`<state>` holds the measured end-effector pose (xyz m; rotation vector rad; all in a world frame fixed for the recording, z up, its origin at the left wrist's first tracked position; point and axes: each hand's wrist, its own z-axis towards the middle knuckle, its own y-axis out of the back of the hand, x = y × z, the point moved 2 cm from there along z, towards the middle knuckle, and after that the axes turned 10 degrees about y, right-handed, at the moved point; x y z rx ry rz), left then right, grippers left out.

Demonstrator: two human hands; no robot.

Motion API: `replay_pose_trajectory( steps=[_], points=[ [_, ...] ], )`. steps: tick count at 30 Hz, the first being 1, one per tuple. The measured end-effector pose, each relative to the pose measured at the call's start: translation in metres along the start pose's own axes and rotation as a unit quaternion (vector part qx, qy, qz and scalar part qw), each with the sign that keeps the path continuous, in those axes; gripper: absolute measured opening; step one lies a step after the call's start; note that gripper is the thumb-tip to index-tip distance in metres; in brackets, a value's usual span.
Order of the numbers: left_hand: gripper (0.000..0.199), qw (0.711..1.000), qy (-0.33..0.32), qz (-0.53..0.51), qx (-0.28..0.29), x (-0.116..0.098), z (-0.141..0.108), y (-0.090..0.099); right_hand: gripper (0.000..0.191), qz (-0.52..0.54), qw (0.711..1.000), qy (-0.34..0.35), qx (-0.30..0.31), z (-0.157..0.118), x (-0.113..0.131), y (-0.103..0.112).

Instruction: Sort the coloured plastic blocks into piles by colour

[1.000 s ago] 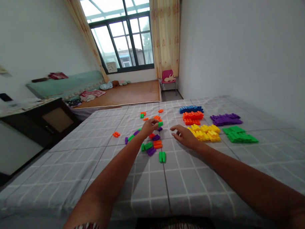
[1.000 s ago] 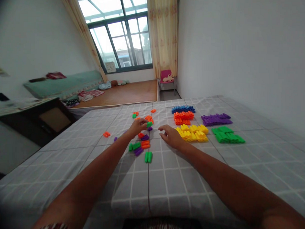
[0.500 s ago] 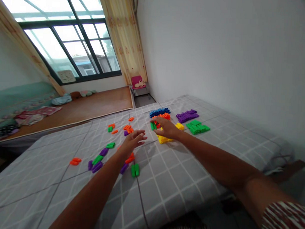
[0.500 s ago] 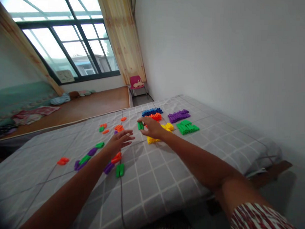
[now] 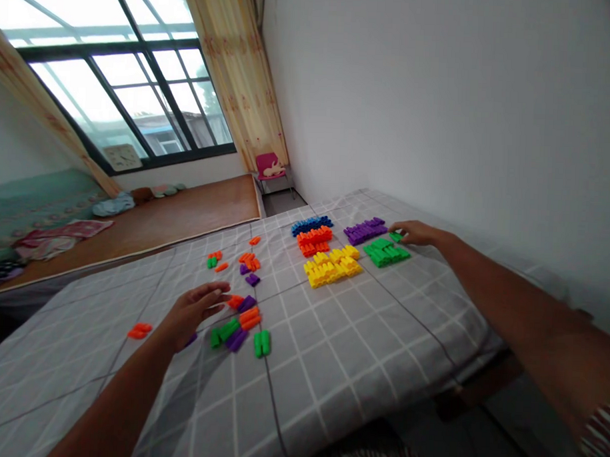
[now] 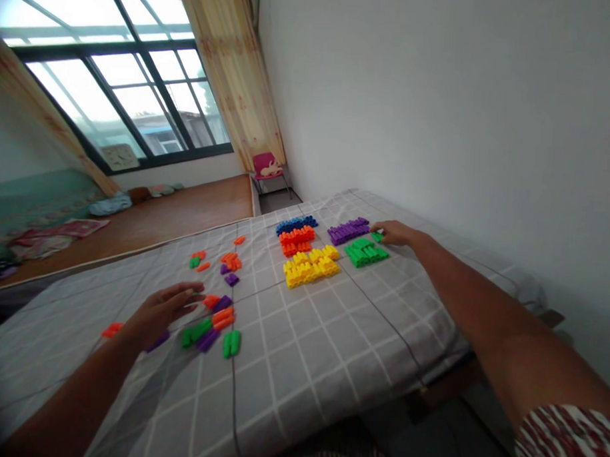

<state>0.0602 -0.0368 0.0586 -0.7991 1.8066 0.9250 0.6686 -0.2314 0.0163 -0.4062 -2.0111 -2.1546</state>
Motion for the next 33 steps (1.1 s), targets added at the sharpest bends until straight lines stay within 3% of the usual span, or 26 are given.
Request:
replay_pose_trajectory(
  steps=[4,8,12,16,19,22,25,27,28,30,33],
  points=[
    [0.051,1.0,0.003,-0.017,-0.019,0.005,-0.001,0.016,0.056,0.045,0.998,0.028,0.02,0.005,0.005,-0.008],
    [0.053,0.999,0.012,-0.017,-0.035,0.01,-0.008,0.039,0.06,0.072,0.997,0.016,0.022,-0.003,0.007,0.006],
    [0.052,0.998,0.008,-0.017,-0.058,0.017,-0.018,0.062,0.046,0.036,0.999,-0.001,0.027,-0.022,0.01,0.02],
    [0.053,0.997,0.014,-0.023,-0.075,0.029,-0.025,0.076,0.042,0.014,0.997,-0.026,0.073,-0.037,0.023,0.01],
    [0.053,0.996,0.022,-0.014,-0.082,0.036,-0.028,0.081,0.043,0.004,0.997,-0.058,0.053,-0.043,0.031,-0.002],
    [0.052,0.996,0.014,-0.003,-0.094,0.039,-0.032,0.084,0.043,0.021,0.998,-0.058,0.031,-0.047,0.021,-0.009],
    [0.05,0.994,-0.02,0.008,-0.11,0.04,-0.029,0.091,0.038,0.033,0.998,-0.039,0.027,-0.043,0.004,-0.007],
    [0.048,0.991,-0.039,0.031,-0.125,0.041,-0.021,0.096,0.029,0.015,0.999,-0.038,0.002,-0.033,0.009,0.001],
    [0.047,0.989,-0.046,0.049,-0.135,0.042,-0.015,0.098,0.026,0.011,0.999,-0.031,-0.01,-0.027,0.022,0.006],
    [0.042,0.981,-0.058,0.108,-0.152,0.042,0.001,0.097,0.025,0.036,0.999,0.024,-0.011,-0.015,0.071,0.012],
    [0.038,0.945,-0.078,0.269,-0.168,0.034,0.032,0.085,0.033,0.107,0.98,0.16,0.052,0.001,0.18,0.004]
  ],
)
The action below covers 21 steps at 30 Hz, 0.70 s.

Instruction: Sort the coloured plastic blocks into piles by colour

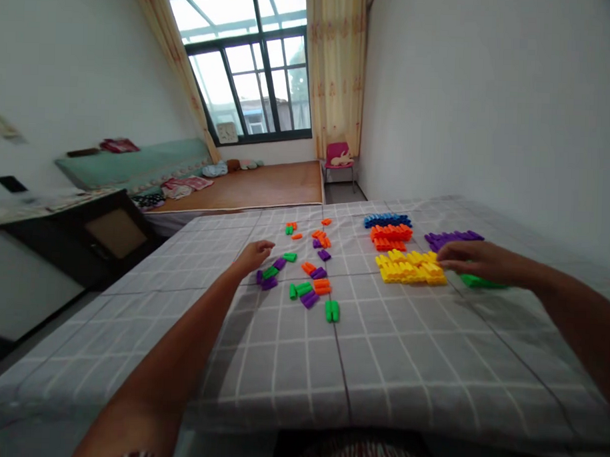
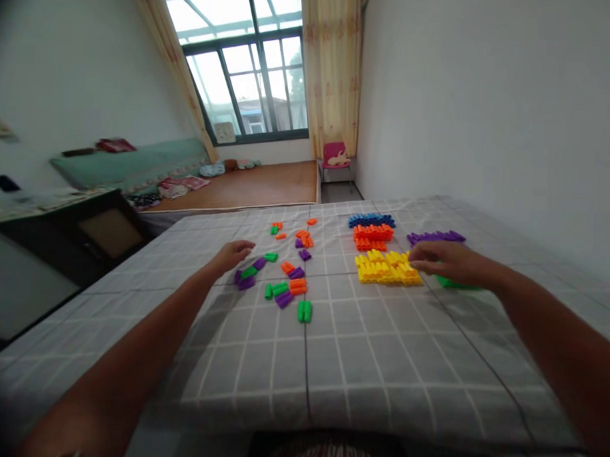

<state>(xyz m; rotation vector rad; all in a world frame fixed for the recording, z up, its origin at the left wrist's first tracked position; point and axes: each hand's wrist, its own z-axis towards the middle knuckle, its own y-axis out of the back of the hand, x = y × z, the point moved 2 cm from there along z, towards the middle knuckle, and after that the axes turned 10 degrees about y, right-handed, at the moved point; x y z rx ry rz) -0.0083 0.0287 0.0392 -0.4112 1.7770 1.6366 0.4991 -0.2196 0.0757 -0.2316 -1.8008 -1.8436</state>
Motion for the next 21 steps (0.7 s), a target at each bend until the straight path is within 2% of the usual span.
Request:
replay_pose_trajectory(
  steps=[2,4,7,10,13,16,21],
  points=[
    [0.042,0.993,-0.026,0.116,0.001,-0.013,0.02,-0.015,0.033,0.019,0.997,0.067,0.033,0.034,0.059,-0.029],
    [0.044,0.982,-0.035,0.184,-0.002,-0.027,0.04,-0.027,0.027,0.032,0.991,0.124,0.04,0.063,0.104,-0.06],
    [0.043,0.978,-0.028,0.207,-0.008,-0.041,0.069,-0.041,0.018,0.057,0.981,0.18,0.051,0.095,0.14,-0.104],
    [0.04,0.974,-0.01,0.224,-0.015,-0.044,0.093,-0.049,0.016,0.107,0.971,0.211,0.04,0.112,0.148,-0.135],
    [0.041,0.972,0.011,0.234,-0.023,-0.04,0.113,-0.054,0.016,0.167,0.966,0.196,-0.007,0.118,0.141,-0.154],
    [0.041,0.971,0.03,0.234,-0.027,-0.035,0.127,-0.059,0.015,0.187,0.968,0.16,-0.043,0.117,0.131,-0.163],
    [0.039,0.976,0.052,0.205,-0.052,-0.036,0.137,-0.056,0.012,0.186,0.967,0.17,-0.033,0.114,0.13,-0.168]
  ],
)
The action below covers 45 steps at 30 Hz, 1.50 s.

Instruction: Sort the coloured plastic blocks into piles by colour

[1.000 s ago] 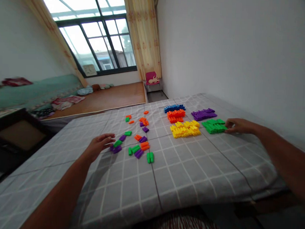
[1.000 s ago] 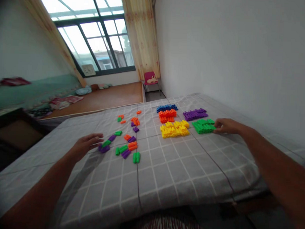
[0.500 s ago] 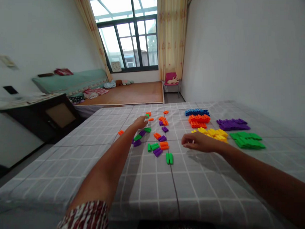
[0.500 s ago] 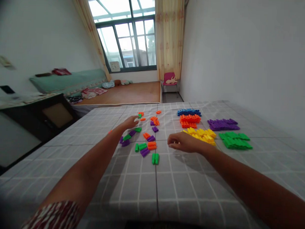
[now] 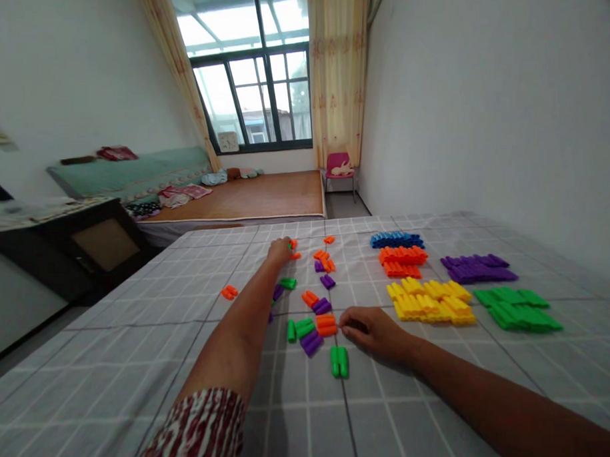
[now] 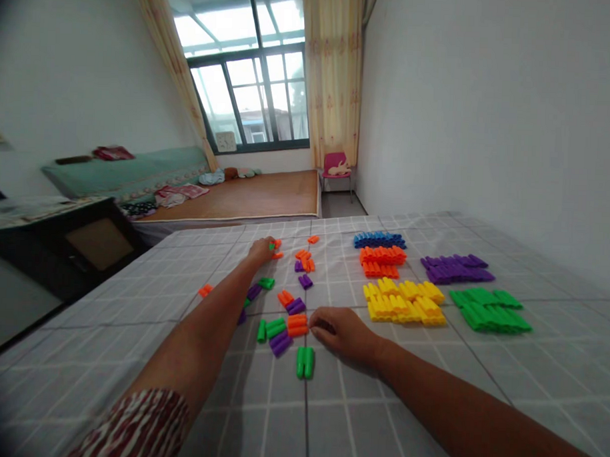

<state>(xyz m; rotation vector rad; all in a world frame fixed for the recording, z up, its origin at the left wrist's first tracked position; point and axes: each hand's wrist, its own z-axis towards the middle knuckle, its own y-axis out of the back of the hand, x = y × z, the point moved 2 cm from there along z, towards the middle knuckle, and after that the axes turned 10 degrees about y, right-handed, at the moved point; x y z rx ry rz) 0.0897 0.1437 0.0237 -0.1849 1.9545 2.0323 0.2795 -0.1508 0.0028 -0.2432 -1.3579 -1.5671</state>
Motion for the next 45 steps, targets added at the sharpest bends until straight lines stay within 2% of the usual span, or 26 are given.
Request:
replay_pose_trajectory(
  steps=[4,6,8,10,11,13,16,18,21,23,26,30,34,36,39,41,45],
  points=[
    [0.031,0.998,-0.015,-0.059,-0.002,-0.01,-0.012,0.02,0.012,0.013,1.0,-0.006,-0.026,0.0,0.001,0.001],
    [0.033,0.991,-0.058,-0.118,0.039,-0.017,-0.032,0.028,0.015,0.027,0.996,-0.026,-0.077,0.0,-0.002,0.004],
    [0.037,0.957,-0.128,-0.224,0.136,-0.026,-0.062,0.03,0.024,0.058,0.988,-0.051,-0.136,0.001,-0.007,0.007],
    [0.039,0.895,-0.183,-0.33,0.239,-0.035,-0.099,0.025,0.038,0.111,0.974,-0.069,-0.184,0.003,-0.012,0.009],
    [0.041,0.868,-0.197,-0.365,0.273,-0.039,-0.117,0.022,0.045,0.141,0.967,-0.074,-0.197,0.004,-0.014,0.01],
    [0.042,0.841,-0.206,-0.396,0.305,-0.046,-0.149,0.014,0.055,0.19,0.959,-0.077,-0.194,0.005,-0.018,0.01],
    [0.041,0.827,-0.204,-0.41,0.327,-0.054,-0.177,0.005,0.048,0.18,0.967,-0.065,-0.166,0.006,-0.021,0.011],
    [0.041,0.834,-0.194,-0.409,0.314,-0.054,-0.18,0.004,0.038,0.134,0.973,-0.054,-0.182,0.004,-0.022,0.013],
    [0.044,0.866,-0.161,-0.414,0.23,-0.042,-0.17,0.01,0.03,0.124,0.966,-0.059,-0.221,0.002,-0.023,0.017],
    [0.045,0.879,-0.132,-0.419,0.184,-0.03,-0.161,0.014,0.028,0.126,0.965,-0.088,-0.212,0.001,-0.024,0.017],
    [0.044,0.887,-0.107,-0.416,0.169,-0.013,-0.154,0.014,0.026,0.028,0.977,-0.114,-0.175,-0.001,-0.023,0.019],
    [0.051,0.894,-0.109,-0.401,0.167,-0.001,-0.154,0.009,0.022,-0.126,0.978,-0.044,-0.157,-0.002,-0.019,0.024],
    [0.051,0.893,-0.107,-0.398,0.181,0.002,-0.152,0.001,0.029,-0.165,0.98,0.044,-0.102,-0.003,-0.015,0.022],
    [0.046,0.908,-0.108,-0.367,0.169,0.002,-0.15,-0.003,0.035,-0.178,0.98,0.057,-0.07,-0.004,-0.013,0.019],
    [0.042,0.95,-0.12,-0.281,0.071,0.001,-0.15,-0.005,0.045,-0.18,0.982,0.027,-0.057,-0.006,-0.01,0.018],
    [0.041,0.964,-0.134,-0.228,0.025,-0.001,-0.153,-0.005,0.054,-0.179,0.983,0.026,-0.042,-0.007,-0.009,0.019],
    [0.032,0.96,-0.206,-0.18,0.054,-0.01,-0.161,-0.006,0.056,-0.177,0.982,0.06,0.021,-0.009,-0.006,0.022]
  ],
)
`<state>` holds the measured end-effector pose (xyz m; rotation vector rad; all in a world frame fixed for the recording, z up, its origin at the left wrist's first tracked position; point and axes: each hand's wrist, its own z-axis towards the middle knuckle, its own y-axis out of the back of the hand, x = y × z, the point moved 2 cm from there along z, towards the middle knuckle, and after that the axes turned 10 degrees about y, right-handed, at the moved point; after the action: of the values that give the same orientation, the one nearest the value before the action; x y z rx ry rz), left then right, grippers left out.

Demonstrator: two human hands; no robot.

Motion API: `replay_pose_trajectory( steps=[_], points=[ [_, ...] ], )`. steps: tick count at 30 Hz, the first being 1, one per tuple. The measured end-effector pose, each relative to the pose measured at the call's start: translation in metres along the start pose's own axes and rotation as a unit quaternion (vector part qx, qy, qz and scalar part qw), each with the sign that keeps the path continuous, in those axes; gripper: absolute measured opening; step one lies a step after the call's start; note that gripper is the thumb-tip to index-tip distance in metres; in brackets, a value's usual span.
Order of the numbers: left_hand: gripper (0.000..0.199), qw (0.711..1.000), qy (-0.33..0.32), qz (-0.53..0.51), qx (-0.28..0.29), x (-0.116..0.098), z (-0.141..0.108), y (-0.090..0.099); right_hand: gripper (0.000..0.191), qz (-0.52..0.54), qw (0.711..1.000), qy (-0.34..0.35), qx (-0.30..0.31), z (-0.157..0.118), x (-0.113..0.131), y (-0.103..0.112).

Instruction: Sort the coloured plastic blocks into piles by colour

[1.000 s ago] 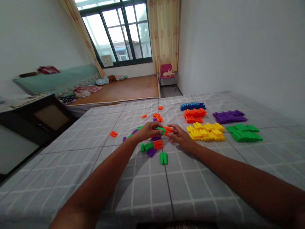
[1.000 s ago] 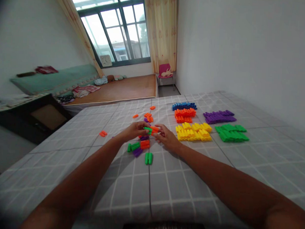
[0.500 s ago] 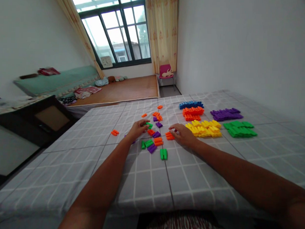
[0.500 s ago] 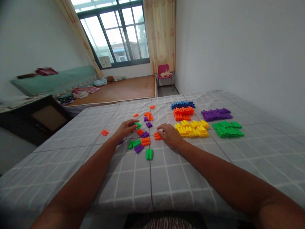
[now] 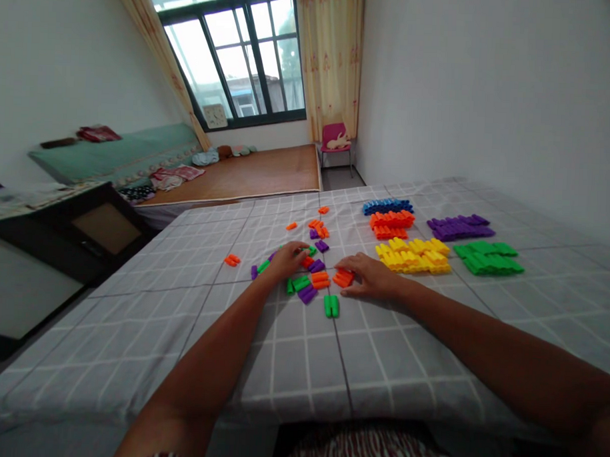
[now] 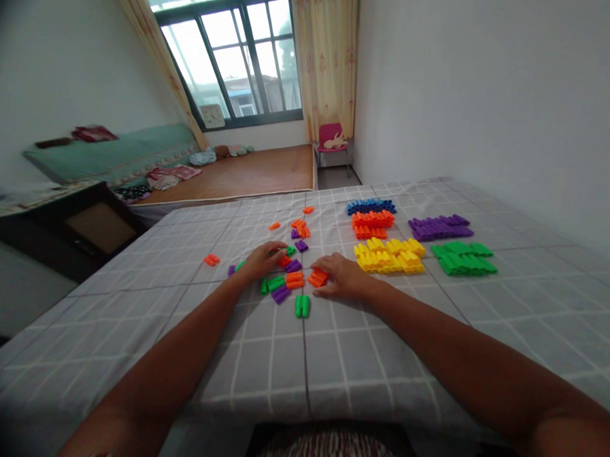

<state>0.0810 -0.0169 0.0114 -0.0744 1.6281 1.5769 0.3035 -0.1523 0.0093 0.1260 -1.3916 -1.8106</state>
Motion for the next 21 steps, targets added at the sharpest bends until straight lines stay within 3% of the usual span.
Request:
replay_pose_trajectory(
  steps=[3,9,14,17,21],
  points=[
    [0.025,0.999,-0.038,0.017,0.006,-0.005,-0.001,-0.004,0.046,0.017,1.0,-0.002,0.018,0.0,-0.002,0.002],
    [0.018,1.0,0.023,0.009,0.0,-0.005,0.002,-0.004,0.048,0.033,0.999,-0.035,-0.015,0.003,-0.004,0.003],
    [0.018,0.999,0.03,0.013,0.003,-0.006,0.002,-0.001,0.043,0.017,0.998,-0.051,-0.034,0.007,-0.001,0.008],
    [0.019,0.999,0.028,0.017,0.0,-0.008,0.0,0.001,0.043,0.024,0.995,-0.073,-0.065,0.008,-0.006,0.025],
    [0.021,0.999,0.025,0.018,0.006,-0.01,-0.003,0.002,0.045,-0.014,0.99,-0.082,-0.11,-0.001,-0.032,0.072]
  ],
)
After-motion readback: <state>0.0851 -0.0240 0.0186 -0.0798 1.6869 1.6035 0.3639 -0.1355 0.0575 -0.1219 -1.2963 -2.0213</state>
